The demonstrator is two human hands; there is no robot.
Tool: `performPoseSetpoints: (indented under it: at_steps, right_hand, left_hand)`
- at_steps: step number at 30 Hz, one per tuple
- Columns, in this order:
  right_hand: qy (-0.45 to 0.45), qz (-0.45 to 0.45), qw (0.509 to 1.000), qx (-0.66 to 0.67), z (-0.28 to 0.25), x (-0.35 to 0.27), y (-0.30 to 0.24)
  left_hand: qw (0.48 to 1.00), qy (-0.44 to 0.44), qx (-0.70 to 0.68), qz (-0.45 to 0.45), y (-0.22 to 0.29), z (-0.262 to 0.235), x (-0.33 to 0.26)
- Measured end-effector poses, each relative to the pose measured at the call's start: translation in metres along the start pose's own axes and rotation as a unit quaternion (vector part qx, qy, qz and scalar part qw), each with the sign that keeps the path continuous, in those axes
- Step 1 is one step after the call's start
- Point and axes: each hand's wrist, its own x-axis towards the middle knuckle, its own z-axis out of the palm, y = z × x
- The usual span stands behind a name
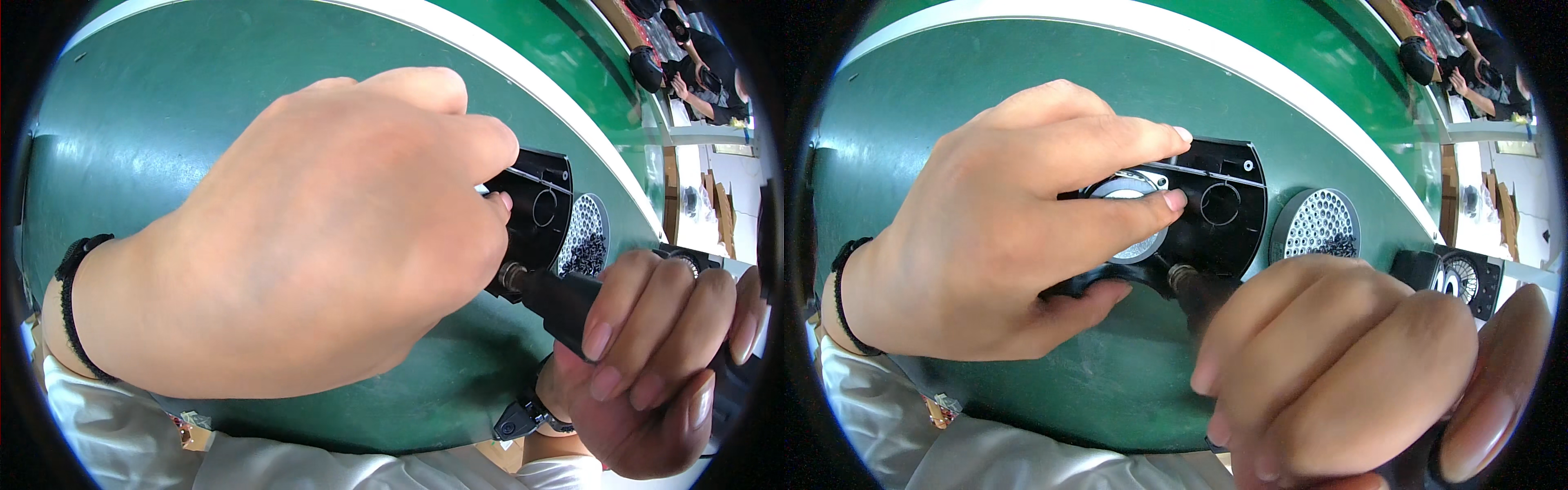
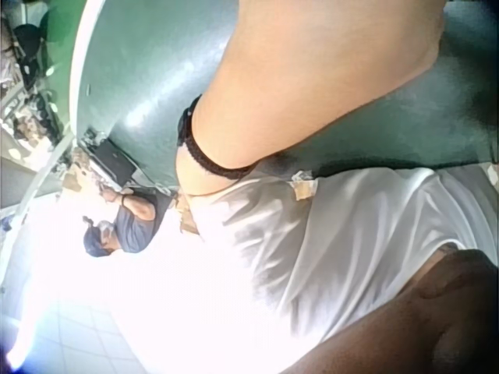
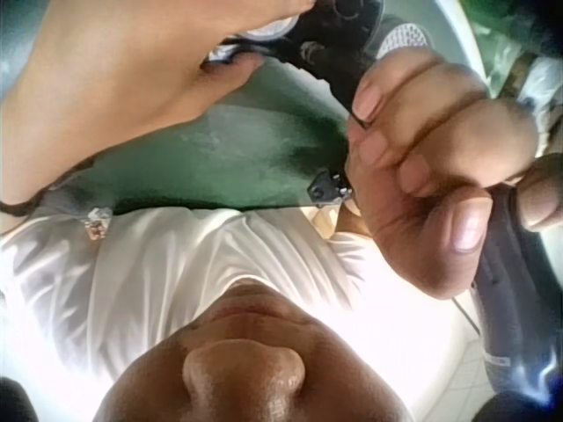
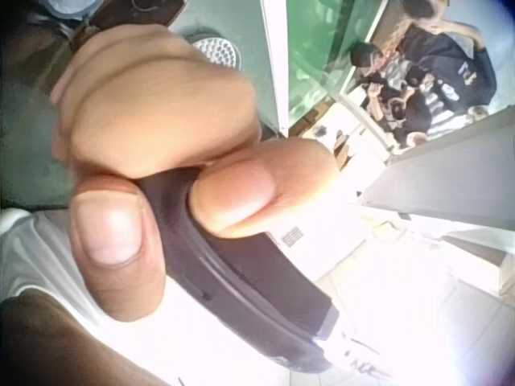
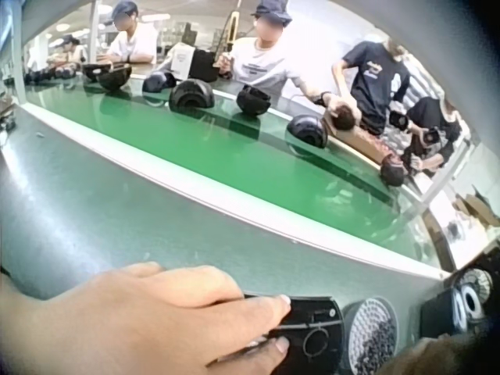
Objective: Assembling internal components and screwing a black plastic housing using an electric screwdriver on a production line.
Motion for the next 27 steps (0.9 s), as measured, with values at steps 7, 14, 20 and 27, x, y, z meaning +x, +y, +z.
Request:
performPoseSetpoints:
  at_steps: [7,14,20,27]
  right_hand:
    - [0.003,0.012,1.0,-0.011,0.001,-0.002,-0.005]
    - [-0.005,0.008,1.0,-0.028,-0.005,-0.002,-0.005]
    - [-0.416,0.04,0.908,0.027,-0.065,0.04,-0.012]
    - [-0.33,-0.003,0.944,0.022,-0.049,0.025,-0.013]
  left_hand:
    - [0.999,0.027,-0.018,0.011,-0.005,0.011,-0.008]
    - [0.999,0.041,-0.028,0.011,-0.006,0.017,-0.009]
    - [1.0,0.012,0.005,0.007,-0.001,0.013,-0.008]
    - [1.0,0.022,-0.008,0.007,0.001,0.016,-0.006]
